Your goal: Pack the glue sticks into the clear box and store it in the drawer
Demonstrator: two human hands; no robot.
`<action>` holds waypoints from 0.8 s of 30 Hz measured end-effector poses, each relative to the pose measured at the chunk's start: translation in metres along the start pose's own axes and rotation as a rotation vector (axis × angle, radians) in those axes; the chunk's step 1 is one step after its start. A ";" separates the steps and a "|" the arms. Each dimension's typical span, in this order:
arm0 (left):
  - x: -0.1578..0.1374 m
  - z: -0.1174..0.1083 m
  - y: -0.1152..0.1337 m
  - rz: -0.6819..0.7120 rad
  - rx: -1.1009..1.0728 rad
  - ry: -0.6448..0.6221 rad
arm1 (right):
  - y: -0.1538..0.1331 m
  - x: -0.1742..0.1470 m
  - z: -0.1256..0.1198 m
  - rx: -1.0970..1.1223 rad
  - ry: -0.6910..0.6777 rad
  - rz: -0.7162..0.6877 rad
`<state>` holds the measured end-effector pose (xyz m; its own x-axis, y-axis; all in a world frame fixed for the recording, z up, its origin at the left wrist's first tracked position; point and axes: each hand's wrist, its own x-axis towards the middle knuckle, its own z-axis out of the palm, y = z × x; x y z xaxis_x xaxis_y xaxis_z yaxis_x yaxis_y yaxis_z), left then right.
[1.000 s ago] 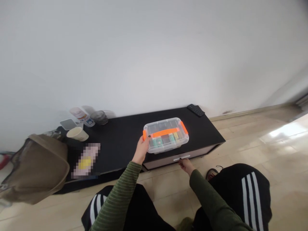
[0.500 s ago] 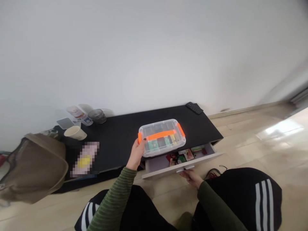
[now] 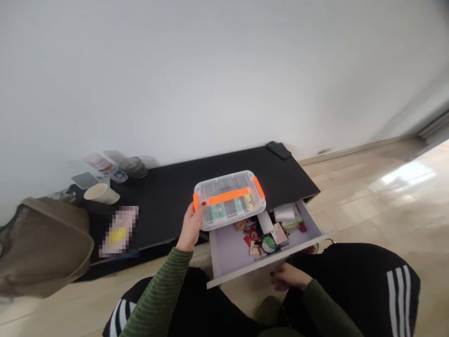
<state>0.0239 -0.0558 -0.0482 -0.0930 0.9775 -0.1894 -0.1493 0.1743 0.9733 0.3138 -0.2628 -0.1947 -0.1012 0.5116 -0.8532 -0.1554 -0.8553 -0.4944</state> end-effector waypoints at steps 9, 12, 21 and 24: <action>-0.026 0.000 -0.008 0.001 0.137 -0.098 | -0.093 -0.075 0.010 -0.060 0.140 -0.786; -0.049 0.004 -0.015 0.006 0.218 -0.164 | -0.107 -0.070 0.019 0.006 0.256 -0.872; -0.117 0.009 -0.061 0.106 0.306 -0.143 | -0.098 -0.070 0.013 -0.169 0.261 -0.852; -0.135 0.007 -0.082 0.090 0.301 -0.152 | -0.094 -0.069 0.004 -0.213 0.243 -0.849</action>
<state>0.0551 -0.2013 -0.1015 0.0587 0.9931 -0.1012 0.1518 0.0913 0.9842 0.3320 -0.2170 -0.0884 0.1785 0.9659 -0.1874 0.1046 -0.2080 -0.9725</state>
